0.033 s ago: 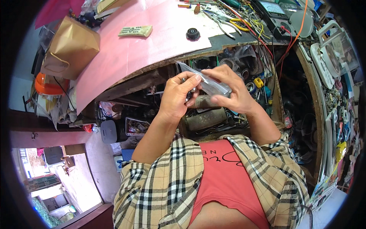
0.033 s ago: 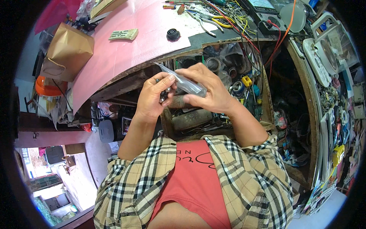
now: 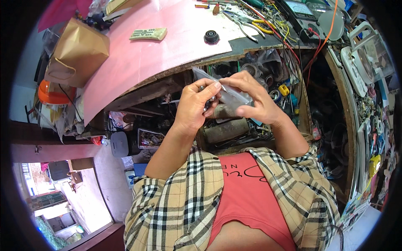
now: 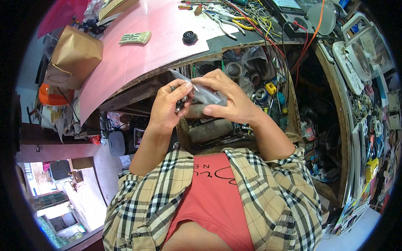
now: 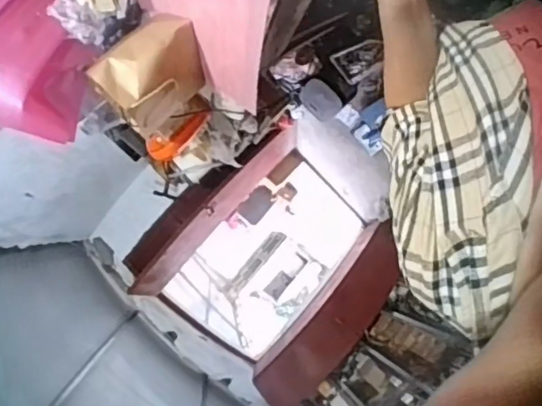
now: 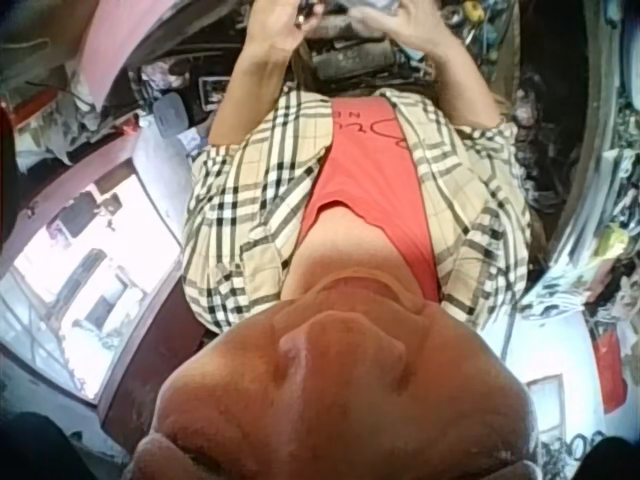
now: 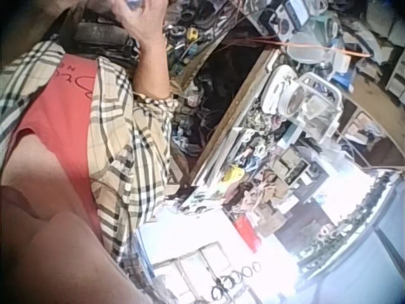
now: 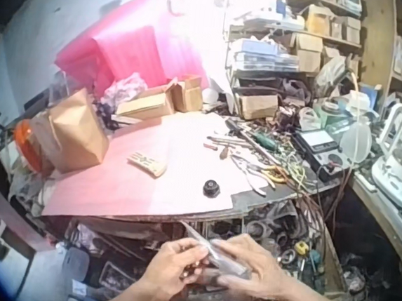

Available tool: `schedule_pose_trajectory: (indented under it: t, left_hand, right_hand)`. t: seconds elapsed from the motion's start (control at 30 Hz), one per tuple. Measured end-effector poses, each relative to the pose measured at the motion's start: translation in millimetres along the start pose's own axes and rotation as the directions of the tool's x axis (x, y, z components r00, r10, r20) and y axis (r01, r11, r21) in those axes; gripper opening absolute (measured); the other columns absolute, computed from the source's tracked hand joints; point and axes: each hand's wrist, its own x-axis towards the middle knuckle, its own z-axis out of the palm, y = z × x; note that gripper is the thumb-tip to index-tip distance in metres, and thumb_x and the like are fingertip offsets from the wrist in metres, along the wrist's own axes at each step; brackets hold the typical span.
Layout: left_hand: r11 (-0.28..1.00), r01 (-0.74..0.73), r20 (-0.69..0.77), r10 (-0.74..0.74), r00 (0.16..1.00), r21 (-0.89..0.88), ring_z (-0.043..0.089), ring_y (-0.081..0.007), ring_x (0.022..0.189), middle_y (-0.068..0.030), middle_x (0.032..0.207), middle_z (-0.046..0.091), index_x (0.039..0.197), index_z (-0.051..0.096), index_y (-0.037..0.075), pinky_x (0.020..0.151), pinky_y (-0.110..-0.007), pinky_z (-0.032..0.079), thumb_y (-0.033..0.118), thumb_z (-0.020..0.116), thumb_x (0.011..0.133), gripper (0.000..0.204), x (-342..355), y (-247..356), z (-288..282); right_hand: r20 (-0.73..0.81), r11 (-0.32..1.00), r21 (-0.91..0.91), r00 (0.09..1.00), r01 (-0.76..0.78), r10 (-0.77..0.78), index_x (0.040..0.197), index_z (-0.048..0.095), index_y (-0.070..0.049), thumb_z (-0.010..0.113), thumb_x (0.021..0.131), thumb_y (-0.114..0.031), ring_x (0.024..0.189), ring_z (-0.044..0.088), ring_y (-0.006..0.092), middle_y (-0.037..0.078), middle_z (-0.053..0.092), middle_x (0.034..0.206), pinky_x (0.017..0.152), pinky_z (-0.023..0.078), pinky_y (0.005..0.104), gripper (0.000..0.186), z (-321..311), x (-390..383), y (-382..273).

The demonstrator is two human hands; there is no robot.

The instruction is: The person rummages through a cluttered drawer, picks up a small black electronic component, and uses a multimeter probe to test it. They handle a plastic bag containing small parts and continue testing the component with the multimeter.

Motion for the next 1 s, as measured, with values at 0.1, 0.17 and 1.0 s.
schedule_pose_trajectory:
  t: [0.1,0.17,1.0]
  left_hand:
    - [0.995,-0.008,0.013,0.007,1.000,0.103,0.048,-0.0085,0.053,-0.0047,0.071,0.056,0.083,0.059,0.002,0.038,-0.019,0.029,0.014,0.061,0.088,0.013,1,-5,-1]
    - [0.995,0.013,0.042,-0.017,0.999,0.102,0.048,-0.0085,0.054,-0.0052,0.071,0.056,0.084,0.059,0.002,0.038,-0.019,0.029,0.014,0.061,0.088,0.013,0,-10,0]
    - [0.997,0.077,0.141,-0.079,0.987,0.025,0.046,-0.0072,0.047,-0.0034,0.063,0.053,0.082,0.059,0.002,0.037,-0.018,0.027,0.013,0.059,0.086,0.012,-2,-24,-3]
  right_hand:
    - [0.153,0.877,0.340,0.941,-0.338,0.303,0.115,0.057,-0.001,0.058,0.086,-0.031,0.091,0.054,0.0151,0.006,0.058,0.096,0.087,0.042,0.0299,0.042,-5,-6,8]
    - [0.178,0.774,0.424,0.881,-0.470,0.437,0.105,0.057,-0.001,0.058,0.089,-0.025,0.082,0.054,0.0094,0.001,0.056,0.085,0.077,0.044,0.0256,0.029,-2,-8,10]
    - [0.265,0.675,0.436,0.802,-0.595,0.536,0.079,0.051,-0.006,0.052,0.095,-0.021,0.057,0.051,0.0039,-0.002,0.056,0.068,0.052,0.041,0.0196,0.022,-11,-10,12]
